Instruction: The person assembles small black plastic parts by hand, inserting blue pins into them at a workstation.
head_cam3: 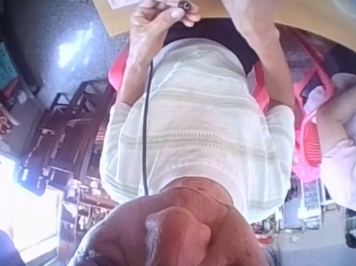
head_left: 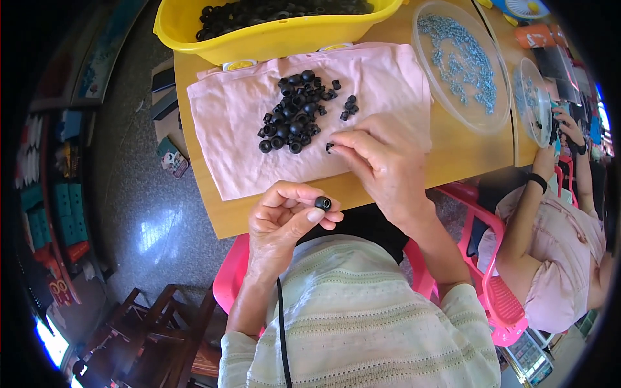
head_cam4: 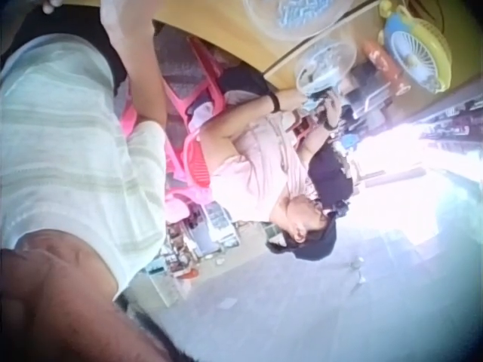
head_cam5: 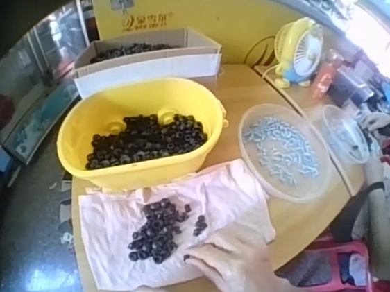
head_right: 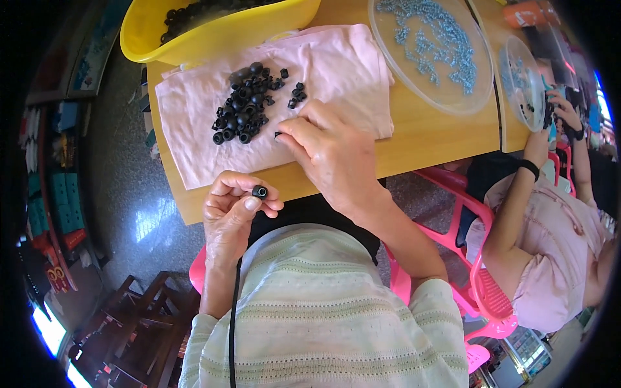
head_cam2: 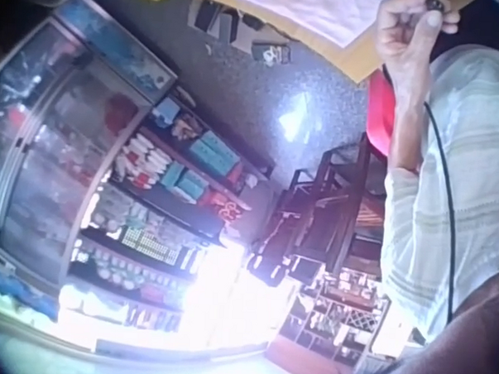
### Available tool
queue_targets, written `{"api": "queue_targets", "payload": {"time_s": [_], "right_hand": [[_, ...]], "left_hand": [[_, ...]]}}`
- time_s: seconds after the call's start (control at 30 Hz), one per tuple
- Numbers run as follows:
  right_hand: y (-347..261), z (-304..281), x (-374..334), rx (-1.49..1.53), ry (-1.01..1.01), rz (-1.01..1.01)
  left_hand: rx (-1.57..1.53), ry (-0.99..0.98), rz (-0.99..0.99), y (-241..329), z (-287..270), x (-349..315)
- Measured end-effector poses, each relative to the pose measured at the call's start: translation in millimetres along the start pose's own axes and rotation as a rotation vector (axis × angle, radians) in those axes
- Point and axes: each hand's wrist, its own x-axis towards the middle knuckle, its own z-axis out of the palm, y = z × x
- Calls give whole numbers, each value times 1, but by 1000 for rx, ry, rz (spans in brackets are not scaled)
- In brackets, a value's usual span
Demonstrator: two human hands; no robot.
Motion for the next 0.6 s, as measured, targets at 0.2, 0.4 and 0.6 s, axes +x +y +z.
{"api": "queue_targets", "payload": {"time_s": [0.2,0.4,0.6], "right_hand": [[-9,-1,-2,-46,-41,33],[-8,0,-5,288,-66,146],[-22,-36,-8,692,-229,213]], "left_hand": [[31,23,17,1,0,-3],[-84,11,-35,3,-4,-2],[-205,-28,-88,2,-4,-2]]}}
